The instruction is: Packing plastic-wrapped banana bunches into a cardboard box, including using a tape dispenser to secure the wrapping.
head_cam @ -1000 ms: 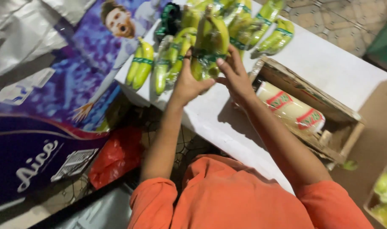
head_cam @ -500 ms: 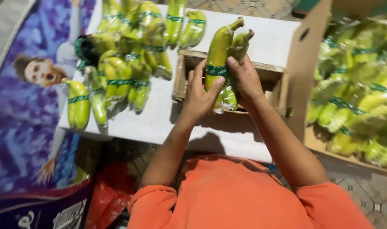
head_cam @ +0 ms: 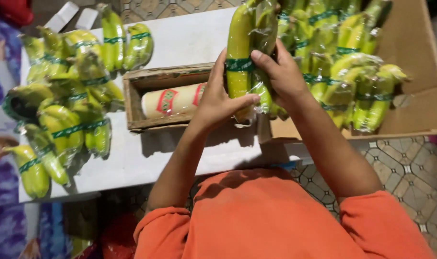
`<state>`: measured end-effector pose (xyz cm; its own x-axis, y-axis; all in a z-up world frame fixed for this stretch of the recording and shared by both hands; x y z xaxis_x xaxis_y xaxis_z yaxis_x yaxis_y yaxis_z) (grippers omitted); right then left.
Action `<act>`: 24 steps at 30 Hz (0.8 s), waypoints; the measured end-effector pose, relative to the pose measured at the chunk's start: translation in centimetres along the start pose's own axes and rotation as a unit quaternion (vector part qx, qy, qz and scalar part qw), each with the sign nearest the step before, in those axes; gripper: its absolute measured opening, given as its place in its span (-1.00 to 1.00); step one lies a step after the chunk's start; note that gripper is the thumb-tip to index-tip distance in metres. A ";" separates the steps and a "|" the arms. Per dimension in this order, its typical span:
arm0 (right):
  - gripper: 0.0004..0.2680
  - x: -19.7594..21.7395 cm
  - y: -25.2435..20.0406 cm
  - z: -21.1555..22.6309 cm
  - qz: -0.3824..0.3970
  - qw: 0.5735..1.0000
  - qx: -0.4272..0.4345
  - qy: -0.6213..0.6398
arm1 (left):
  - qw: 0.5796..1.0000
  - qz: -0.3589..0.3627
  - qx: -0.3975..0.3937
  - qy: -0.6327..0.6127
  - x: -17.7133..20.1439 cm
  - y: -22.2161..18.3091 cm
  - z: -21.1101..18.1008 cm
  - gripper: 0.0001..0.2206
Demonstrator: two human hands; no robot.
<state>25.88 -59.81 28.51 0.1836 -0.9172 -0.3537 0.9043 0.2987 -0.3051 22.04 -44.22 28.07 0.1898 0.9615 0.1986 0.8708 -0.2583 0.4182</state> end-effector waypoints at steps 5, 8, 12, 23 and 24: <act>-0.57 6.0 -2.1 2.2 -0.168 0.983 -0.076 -0.016 | 0.994 0.097 -0.039 0.019 -5.7 2.3 1.8 0.26; -0.66 9.9 -3.2 3.0 -0.240 0.966 -0.101 -0.006 | 0.989 0.148 -0.011 -0.011 -8.9 3.7 0.8 0.32; -0.57 16.0 -3.5 3.1 -0.233 0.970 -0.043 0.049 | 0.991 0.129 0.010 -0.036 -11.8 5.9 0.7 0.03; -0.76 20.0 -3.8 -1.4 -0.189 0.937 -0.169 -0.240 | 0.981 0.171 0.067 0.055 -16.5 9.3 8.0 -0.29; -0.72 20.4 -3.6 -2.3 -0.166 0.926 -0.181 -0.288 | 0.974 0.198 0.081 0.080 -16.5 9.4 8.2 -0.39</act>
<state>25.47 -79.00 20.41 0.1872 -0.9319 0.3107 0.7789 -0.0519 -0.6250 30.81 -61.78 21.45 0.4630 0.7600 0.4562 0.8065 -0.5747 0.1388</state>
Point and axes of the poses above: each hand's wrist, its own y-axis towards the middle knuckle, its own x-axis out of the back of the hand, z = x × y, the point moved 4 cm from there along y, towards the middle knuckle, and after that the axes turned 15 degrees about -x, right-handed, at the moved point
